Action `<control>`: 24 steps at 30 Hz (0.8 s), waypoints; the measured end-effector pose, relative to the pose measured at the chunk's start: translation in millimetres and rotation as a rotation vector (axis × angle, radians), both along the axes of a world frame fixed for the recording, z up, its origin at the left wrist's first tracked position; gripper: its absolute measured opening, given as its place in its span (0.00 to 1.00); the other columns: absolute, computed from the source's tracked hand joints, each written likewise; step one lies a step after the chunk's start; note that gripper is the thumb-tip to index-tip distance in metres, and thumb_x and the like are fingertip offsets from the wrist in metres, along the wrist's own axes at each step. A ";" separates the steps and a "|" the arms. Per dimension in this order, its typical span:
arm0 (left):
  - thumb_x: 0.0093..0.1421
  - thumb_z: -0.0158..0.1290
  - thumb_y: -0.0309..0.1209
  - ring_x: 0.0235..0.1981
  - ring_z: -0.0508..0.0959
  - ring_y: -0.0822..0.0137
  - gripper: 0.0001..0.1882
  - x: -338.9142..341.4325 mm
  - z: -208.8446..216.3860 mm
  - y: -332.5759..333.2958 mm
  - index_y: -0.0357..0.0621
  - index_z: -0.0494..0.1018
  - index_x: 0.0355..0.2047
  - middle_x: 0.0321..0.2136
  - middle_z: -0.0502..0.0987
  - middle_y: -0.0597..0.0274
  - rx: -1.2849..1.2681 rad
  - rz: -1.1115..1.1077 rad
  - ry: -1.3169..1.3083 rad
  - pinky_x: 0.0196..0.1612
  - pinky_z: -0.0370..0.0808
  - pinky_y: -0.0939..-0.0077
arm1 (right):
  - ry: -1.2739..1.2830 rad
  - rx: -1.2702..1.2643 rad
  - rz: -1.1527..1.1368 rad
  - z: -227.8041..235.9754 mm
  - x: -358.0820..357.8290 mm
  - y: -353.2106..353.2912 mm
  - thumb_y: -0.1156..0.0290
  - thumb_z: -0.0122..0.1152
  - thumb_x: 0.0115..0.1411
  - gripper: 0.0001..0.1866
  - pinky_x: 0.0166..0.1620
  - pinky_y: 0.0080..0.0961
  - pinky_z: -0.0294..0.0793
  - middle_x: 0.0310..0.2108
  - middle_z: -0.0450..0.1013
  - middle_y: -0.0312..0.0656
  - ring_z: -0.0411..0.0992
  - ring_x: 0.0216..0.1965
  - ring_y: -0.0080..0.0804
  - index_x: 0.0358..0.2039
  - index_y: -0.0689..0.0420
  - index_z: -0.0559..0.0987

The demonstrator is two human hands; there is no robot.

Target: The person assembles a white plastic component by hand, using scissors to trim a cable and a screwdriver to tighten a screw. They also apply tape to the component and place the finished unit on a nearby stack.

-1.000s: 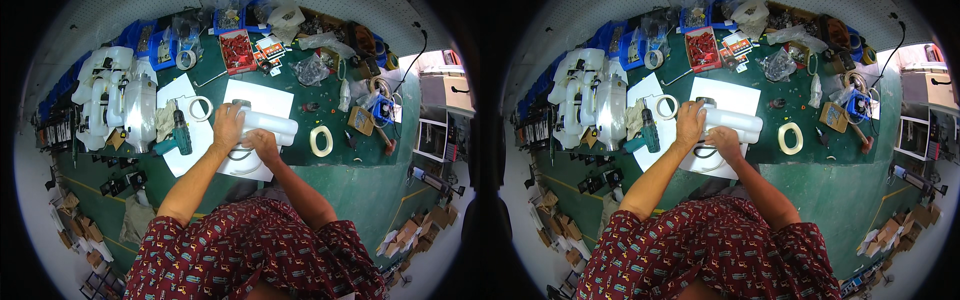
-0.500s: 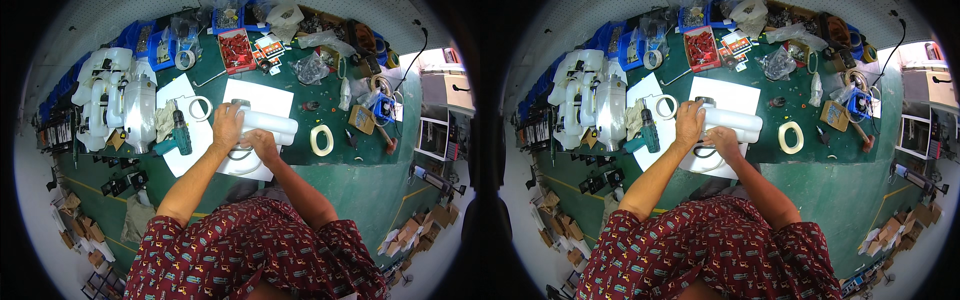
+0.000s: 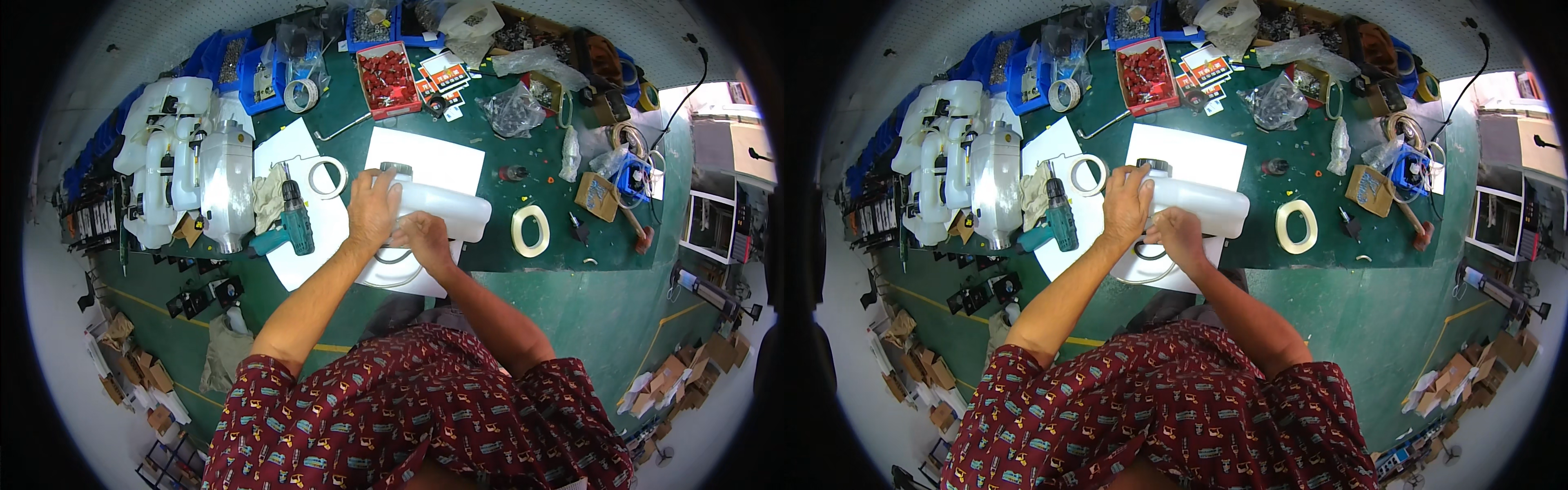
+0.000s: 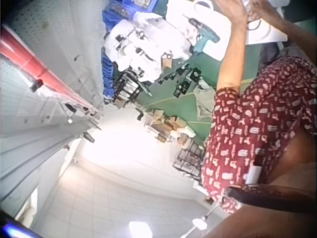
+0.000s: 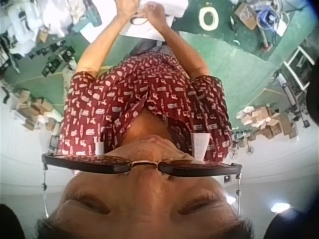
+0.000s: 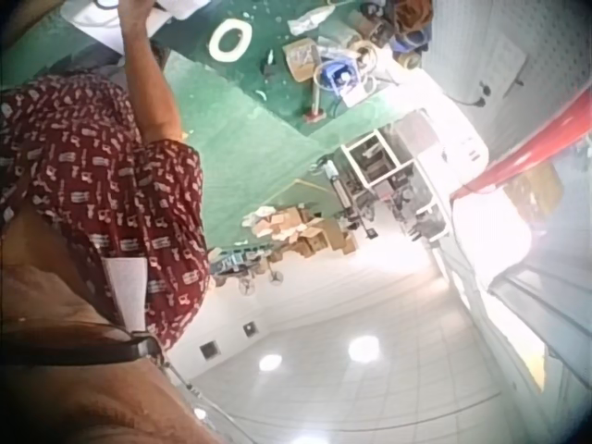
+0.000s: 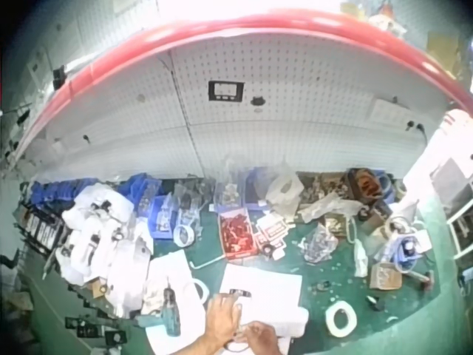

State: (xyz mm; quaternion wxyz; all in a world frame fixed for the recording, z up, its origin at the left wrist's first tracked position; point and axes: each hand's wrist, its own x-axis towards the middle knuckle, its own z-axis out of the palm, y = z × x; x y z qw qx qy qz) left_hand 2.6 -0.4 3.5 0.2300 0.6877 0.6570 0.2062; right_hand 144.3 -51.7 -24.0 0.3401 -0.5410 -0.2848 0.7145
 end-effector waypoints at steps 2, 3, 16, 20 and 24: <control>0.68 0.55 0.34 0.53 0.73 0.45 0.20 1.0 1.4 -0.5 0.43 0.76 0.58 0.53 0.72 0.46 0.009 -0.011 -0.001 0.56 0.75 0.54 | 0.007 -0.001 -0.045 -2.4 -6.3 -4.1 0.72 0.53 0.71 0.13 0.35 0.25 0.83 0.32 0.82 0.51 0.85 0.31 0.37 0.39 0.71 0.78; 0.67 0.55 0.34 0.53 0.73 0.45 0.20 1.1 1.3 0.1 0.43 0.76 0.58 0.53 0.72 0.46 0.007 -0.008 0.005 0.56 0.75 0.53 | -0.001 -0.008 -0.064 -1.2 -10.2 -4.6 0.71 0.53 0.71 0.13 0.36 0.25 0.83 0.32 0.82 0.51 0.85 0.32 0.38 0.40 0.71 0.78; 0.67 0.57 0.34 0.52 0.75 0.43 0.20 -15.5 -12.9 8.1 0.42 0.76 0.58 0.52 0.72 0.42 0.027 -0.086 -0.131 0.56 0.75 0.54 | -0.145 0.075 0.165 10.3 19.9 3.9 0.70 0.58 0.69 0.13 0.29 0.23 0.80 0.33 0.82 0.45 0.81 0.27 0.28 0.44 0.69 0.82; 0.67 0.57 0.35 0.52 0.76 0.43 0.20 -21.9 -12.8 10.6 0.42 0.77 0.58 0.51 0.72 0.41 -0.021 -0.107 -0.240 0.57 0.75 0.56 | -0.218 0.219 0.222 13.6 23.7 5.9 0.71 0.57 0.69 0.12 0.28 0.25 0.79 0.29 0.81 0.44 0.79 0.23 0.26 0.40 0.69 0.82; 0.68 0.57 0.35 0.52 0.76 0.43 0.20 -18.9 -11.1 8.8 0.41 0.77 0.57 0.51 0.72 0.41 -0.002 -0.096 -0.239 0.57 0.75 0.56 | -0.252 0.253 0.206 8.7 18.7 0.9 0.71 0.57 0.70 0.12 0.27 0.26 0.78 0.26 0.79 0.44 0.77 0.21 0.27 0.37 0.68 0.81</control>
